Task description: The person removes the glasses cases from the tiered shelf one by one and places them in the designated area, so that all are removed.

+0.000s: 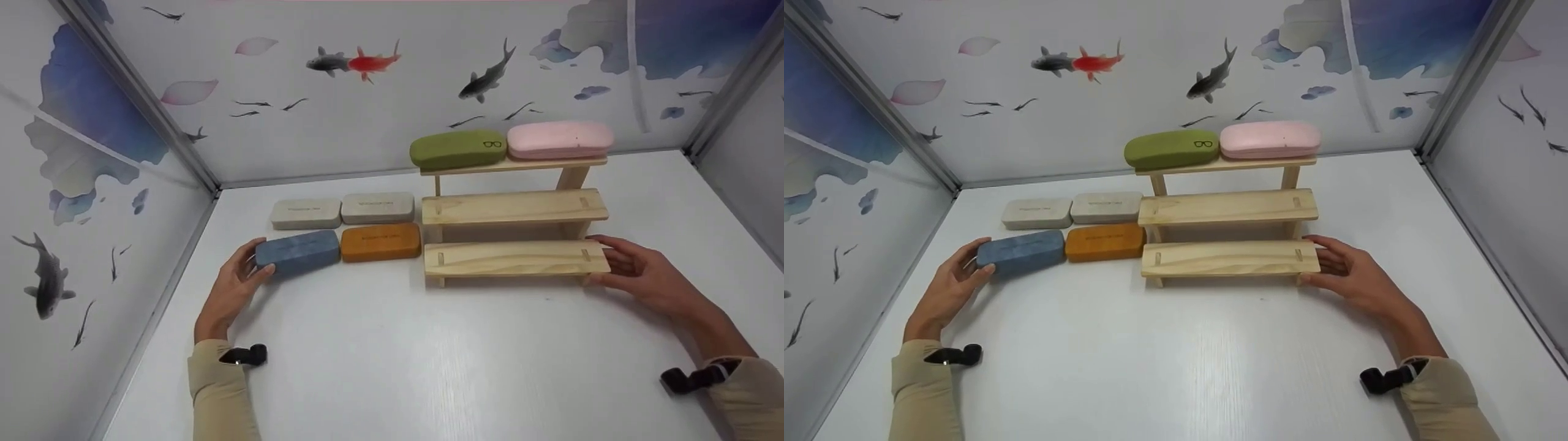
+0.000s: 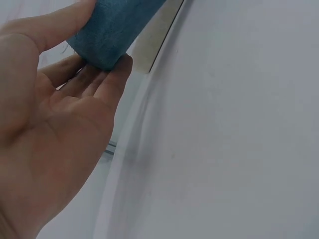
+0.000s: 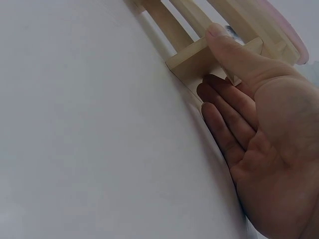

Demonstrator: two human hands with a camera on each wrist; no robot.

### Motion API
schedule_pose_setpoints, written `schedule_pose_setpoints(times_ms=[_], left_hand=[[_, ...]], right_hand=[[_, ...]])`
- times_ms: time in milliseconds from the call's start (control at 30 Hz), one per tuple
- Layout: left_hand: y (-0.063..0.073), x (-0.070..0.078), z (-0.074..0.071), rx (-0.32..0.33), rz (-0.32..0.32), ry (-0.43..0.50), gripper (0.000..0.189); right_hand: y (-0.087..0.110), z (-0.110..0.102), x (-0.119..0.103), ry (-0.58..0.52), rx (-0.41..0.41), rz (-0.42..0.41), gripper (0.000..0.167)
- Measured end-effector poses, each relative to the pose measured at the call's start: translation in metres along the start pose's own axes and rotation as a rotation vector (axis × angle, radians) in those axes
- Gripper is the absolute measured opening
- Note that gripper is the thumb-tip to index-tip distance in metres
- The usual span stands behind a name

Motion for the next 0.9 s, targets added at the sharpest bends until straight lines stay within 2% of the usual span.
schedule_pose_setpoints(times_ms=[233,400,500,667,900], left_hand=[[0.002,-0.001,-0.004,-0.042,-0.030,-0.097,0.076],[-0.002,-0.002,0.000,-0.019,-0.046,-0.172,0.071],[-0.006,-0.002,0.004,0.007,-0.055,-0.180,0.069],[-0.009,-0.001,0.010,0.009,-0.054,-0.202,0.069],[-0.010,0.001,0.011,0.025,-0.060,-0.209,0.069]], right_hand=[[-0.001,0.000,0.000,0.018,0.008,0.006,0.079],[-0.001,0.000,0.000,-0.005,-0.003,-0.014,0.079],[0.000,0.000,-0.001,-0.015,-0.008,-0.031,0.078],[0.001,-0.001,-0.002,-0.011,0.001,-0.037,0.077],[-0.001,0.001,-0.001,-0.015,-0.008,-0.028,0.079]])
Point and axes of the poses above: each hand's wrist, its own y-axis away from the middle knuckle, its own z-axis out of the palm, x = y × z, the point moved 4 cm from there along -y, towards the middle knuckle, and after that the axes turned 4 degrees about x, right-handed, at the moved point
